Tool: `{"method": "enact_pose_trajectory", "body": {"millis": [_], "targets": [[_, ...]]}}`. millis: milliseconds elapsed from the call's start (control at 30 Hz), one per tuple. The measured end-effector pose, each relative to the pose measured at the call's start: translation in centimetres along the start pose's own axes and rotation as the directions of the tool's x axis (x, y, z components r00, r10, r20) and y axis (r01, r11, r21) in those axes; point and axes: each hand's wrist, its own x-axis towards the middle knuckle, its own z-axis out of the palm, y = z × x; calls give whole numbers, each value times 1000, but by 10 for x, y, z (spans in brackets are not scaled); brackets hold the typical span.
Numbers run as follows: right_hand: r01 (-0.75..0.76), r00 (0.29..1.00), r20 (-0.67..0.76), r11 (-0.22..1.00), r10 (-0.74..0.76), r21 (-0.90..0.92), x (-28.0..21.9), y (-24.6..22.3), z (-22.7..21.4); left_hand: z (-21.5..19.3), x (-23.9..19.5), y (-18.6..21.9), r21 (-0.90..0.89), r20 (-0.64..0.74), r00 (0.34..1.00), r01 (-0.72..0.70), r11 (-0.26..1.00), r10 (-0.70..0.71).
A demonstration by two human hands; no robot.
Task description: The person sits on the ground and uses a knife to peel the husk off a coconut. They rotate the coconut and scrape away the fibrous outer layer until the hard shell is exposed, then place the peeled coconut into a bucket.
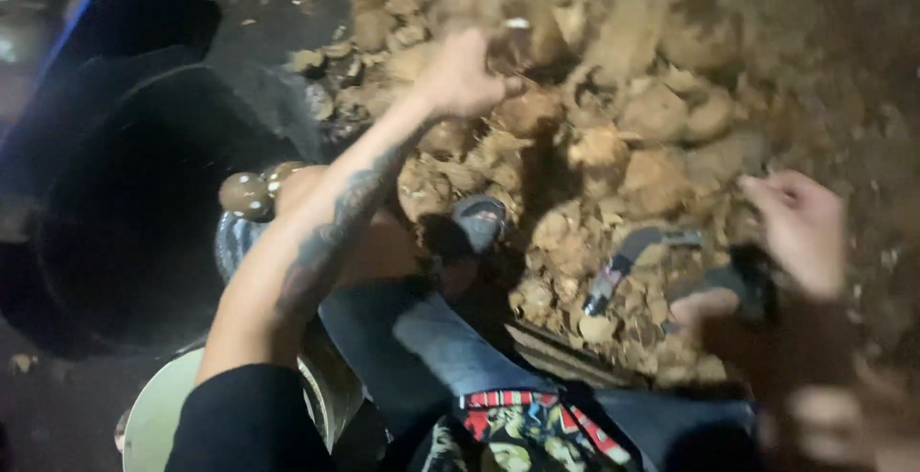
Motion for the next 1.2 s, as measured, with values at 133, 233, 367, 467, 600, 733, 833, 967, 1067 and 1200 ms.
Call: {"method": "enact_pose_trajectory", "body": {"millis": [133,233,367,467,600,733,833,967,1067,1200], "targets": [[-170,965,195,985,175,-44,-27,-37,39,81,0,-9,-36,275,941,214,976,-196],[-215,965,178,971,194,108,-35,40,78,132,-21,-33,53,264,926,263,963,-268],[-294,935,213,956,285,12,-59,82,111,193,-21,-93,-35,400,885,274,961,-238],[-494,825,345,867,447,60,-84,117,146,221,-33,-103,18,420,830,398,917,-368],[-414,770,447,889,456,-193,-83,183,222,229,-19,-90,87,469,802,374,923,-369],[-430,760,417,866,500,-254,-98,153,208,245,-29,-95,90,470,813,342,935,-343],[-432,756,395,851,522,-298,-91,166,204,248,-43,-89,73,513,792,344,936,-331],[-605,715,280,768,641,-211,-93,247,249,264,-60,-87,167,522,795,259,951,-308],[-783,615,114,622,780,-25,-81,245,230,271,-73,-51,372,566,765,96,923,-308],[-636,769,226,684,598,356,-65,151,126,340,-87,-49,459,600,798,-394,796,49]]}}
